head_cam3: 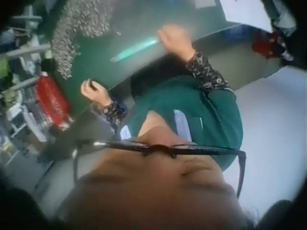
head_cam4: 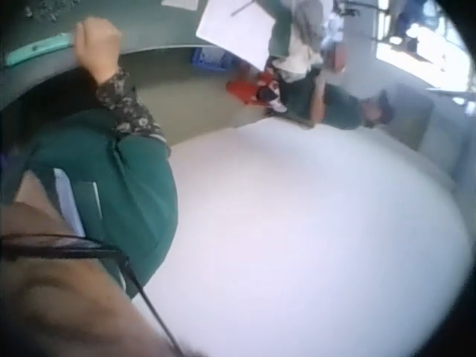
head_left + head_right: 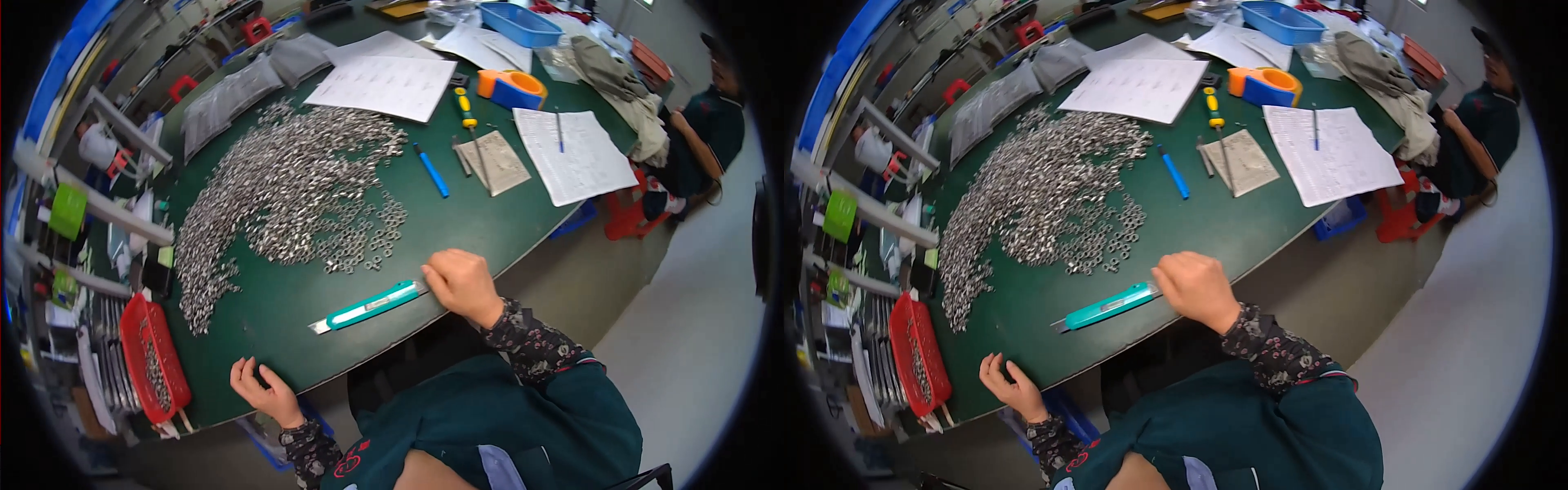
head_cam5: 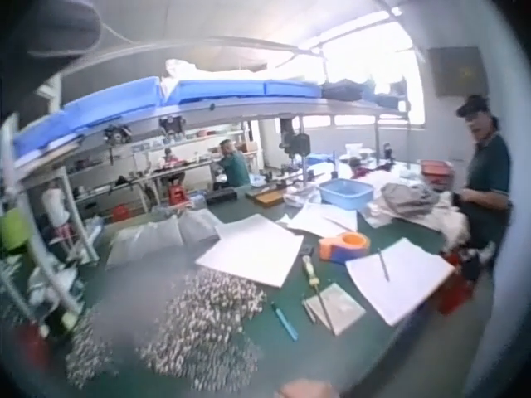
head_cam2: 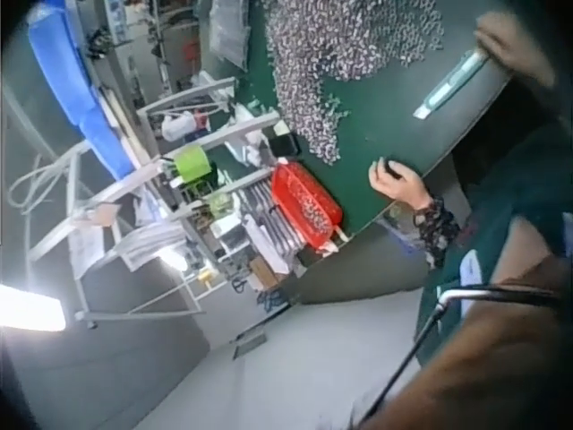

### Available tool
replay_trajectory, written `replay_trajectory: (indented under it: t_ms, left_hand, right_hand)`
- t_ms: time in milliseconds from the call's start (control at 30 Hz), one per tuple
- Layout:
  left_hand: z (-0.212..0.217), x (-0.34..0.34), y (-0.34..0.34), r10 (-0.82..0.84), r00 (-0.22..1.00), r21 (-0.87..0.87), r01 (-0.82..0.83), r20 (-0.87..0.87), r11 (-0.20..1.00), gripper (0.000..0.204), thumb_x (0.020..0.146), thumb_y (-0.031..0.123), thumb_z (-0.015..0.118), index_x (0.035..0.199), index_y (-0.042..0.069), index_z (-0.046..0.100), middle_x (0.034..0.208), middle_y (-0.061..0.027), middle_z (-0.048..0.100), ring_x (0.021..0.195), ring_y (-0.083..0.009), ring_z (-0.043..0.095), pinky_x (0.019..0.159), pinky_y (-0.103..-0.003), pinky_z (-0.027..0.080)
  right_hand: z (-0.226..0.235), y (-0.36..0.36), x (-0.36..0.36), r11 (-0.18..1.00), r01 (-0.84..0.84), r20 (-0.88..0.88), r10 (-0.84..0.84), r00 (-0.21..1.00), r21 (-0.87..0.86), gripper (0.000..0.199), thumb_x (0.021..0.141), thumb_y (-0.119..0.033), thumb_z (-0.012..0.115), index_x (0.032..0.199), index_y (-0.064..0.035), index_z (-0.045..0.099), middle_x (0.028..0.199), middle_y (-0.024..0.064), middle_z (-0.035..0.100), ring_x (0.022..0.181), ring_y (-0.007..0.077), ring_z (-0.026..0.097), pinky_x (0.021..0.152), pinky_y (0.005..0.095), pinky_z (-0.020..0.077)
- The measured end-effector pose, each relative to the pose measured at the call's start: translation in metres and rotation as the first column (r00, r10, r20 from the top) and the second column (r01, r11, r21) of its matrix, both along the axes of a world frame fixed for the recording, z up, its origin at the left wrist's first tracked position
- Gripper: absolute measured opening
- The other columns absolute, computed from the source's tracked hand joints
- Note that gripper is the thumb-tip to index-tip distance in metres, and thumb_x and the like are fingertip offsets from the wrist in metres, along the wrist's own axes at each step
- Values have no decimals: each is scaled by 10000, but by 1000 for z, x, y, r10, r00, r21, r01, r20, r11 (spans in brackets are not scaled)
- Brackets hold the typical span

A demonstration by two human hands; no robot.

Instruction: Sorting and inspecting small metal components using a utility knife on a workbench in a factory.

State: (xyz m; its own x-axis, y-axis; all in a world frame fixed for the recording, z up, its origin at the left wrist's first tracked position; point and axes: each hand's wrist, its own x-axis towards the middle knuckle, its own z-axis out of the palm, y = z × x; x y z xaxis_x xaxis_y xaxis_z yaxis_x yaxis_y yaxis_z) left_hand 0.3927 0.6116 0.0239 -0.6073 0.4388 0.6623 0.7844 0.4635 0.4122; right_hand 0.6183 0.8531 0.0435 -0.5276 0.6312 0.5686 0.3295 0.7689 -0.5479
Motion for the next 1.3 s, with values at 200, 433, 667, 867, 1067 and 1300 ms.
replay_trajectory:
  t_ms: [200,433,667,867,1067,1300]
  left_hand:
    - [4,4,-1,12,1000,11,-12,18,1000,197,776,-14,486,970,-27,516,1073,-156,460,994,-289,466,849,-366,391]
    - [4,3,-5,-42,999,-18,42,35,999,195,737,-1,522,930,-19,539,1030,-153,478,938,-305,481,795,-383,407]
    - [5,4,-3,-77,997,-45,76,-17,996,204,702,7,543,906,-5,544,990,-140,499,899,-305,495,789,-399,401]
    - [3,5,0,-34,994,18,36,-107,999,209,704,-4,534,913,-10,534,971,-150,504,875,-315,503,747,-386,422]
    - [-2,4,-6,8,995,69,0,-104,998,209,724,-10,527,932,-8,527,923,-149,489,839,-307,497,709,-375,423]
    - [-3,47,-47,-224,957,-241,177,-186,954,228,750,83,595,596,51,429,552,-92,382,512,-293,416,485,-380,327]
  right_hand:
    - [-3,3,-2,995,-26,-22,24,999,-96,161,776,-89,559,651,-15,489,581,122,481,542,290,493,483,367,379]
    - [-3,4,2,958,41,-13,-46,999,-285,206,810,-58,523,621,21,498,518,88,474,430,154,425,437,272,334]
    - [-14,6,0,978,85,1,-86,996,-189,221,780,-101,572,607,-13,467,508,137,444,442,295,442,434,354,343]
    - [-12,8,1,982,41,-10,-43,999,-182,202,785,-112,565,624,-15,491,525,147,465,472,321,463,439,358,359]
    - [1,18,8,833,-165,-124,117,985,-528,210,814,-140,560,679,20,563,520,75,516,469,70,408,450,264,357]
    - [37,69,4,930,-233,-176,189,966,-283,196,810,-122,558,662,5,544,496,92,481,422,144,438,427,290,344]
